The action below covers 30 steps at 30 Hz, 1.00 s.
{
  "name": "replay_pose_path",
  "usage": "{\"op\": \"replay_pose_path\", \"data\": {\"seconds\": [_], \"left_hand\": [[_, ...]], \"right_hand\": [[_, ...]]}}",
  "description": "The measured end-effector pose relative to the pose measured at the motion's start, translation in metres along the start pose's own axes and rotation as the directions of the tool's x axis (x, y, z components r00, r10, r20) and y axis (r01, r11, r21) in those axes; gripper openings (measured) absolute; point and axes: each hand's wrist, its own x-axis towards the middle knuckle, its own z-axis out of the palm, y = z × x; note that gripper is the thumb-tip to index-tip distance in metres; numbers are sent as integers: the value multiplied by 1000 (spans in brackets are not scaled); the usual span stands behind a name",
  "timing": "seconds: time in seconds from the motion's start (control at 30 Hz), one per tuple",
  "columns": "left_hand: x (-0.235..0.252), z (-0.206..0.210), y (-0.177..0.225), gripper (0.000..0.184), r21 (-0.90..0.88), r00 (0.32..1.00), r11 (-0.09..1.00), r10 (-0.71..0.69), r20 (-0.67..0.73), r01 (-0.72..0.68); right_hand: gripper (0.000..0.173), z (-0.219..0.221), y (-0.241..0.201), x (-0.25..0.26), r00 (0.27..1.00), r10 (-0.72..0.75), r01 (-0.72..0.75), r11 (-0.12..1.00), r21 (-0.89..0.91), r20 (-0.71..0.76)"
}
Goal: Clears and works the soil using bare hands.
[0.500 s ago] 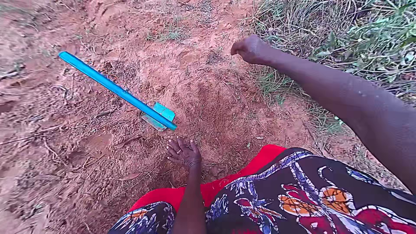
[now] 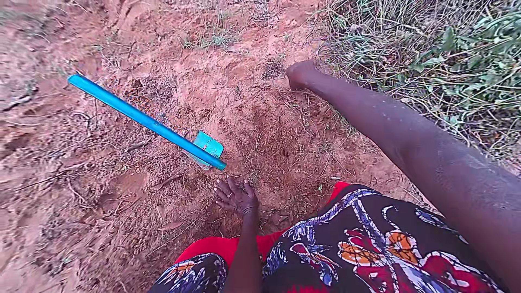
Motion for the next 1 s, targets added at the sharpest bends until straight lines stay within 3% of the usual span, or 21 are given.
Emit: {"op": "replay_pose_path", "data": {"seconds": [0.27,0.43,0.63,0.8,0.9,1.0], "left_hand": [[1,-3,1,73,16,1000,1000,6,19,-7],[2,-5,2,70,8,1000,1000,1,13,-1],[2,-9,5,68,34,998,999,-17,53,15],[1,-7,6,69,24,999,1000,-16,28,15],[1,-5,4,71,20,1000,1000,-6,14,5],[1,-5,3,72,26,999,1000,-10,33,9]], "right_hand": [[26,44,-24,-8,998,-24,8,965,-263,-59],[24,55,3,-24,989,-134,137,990,41,-68],[27,63,42,-59,947,-320,322,932,165,-38],[27,45,62,-53,957,-194,213,974,70,-214],[34,44,51,-32,900,-375,378,925,-31,-224],[32,45,32,-11,912,-359,340,932,-123,-198]]}}
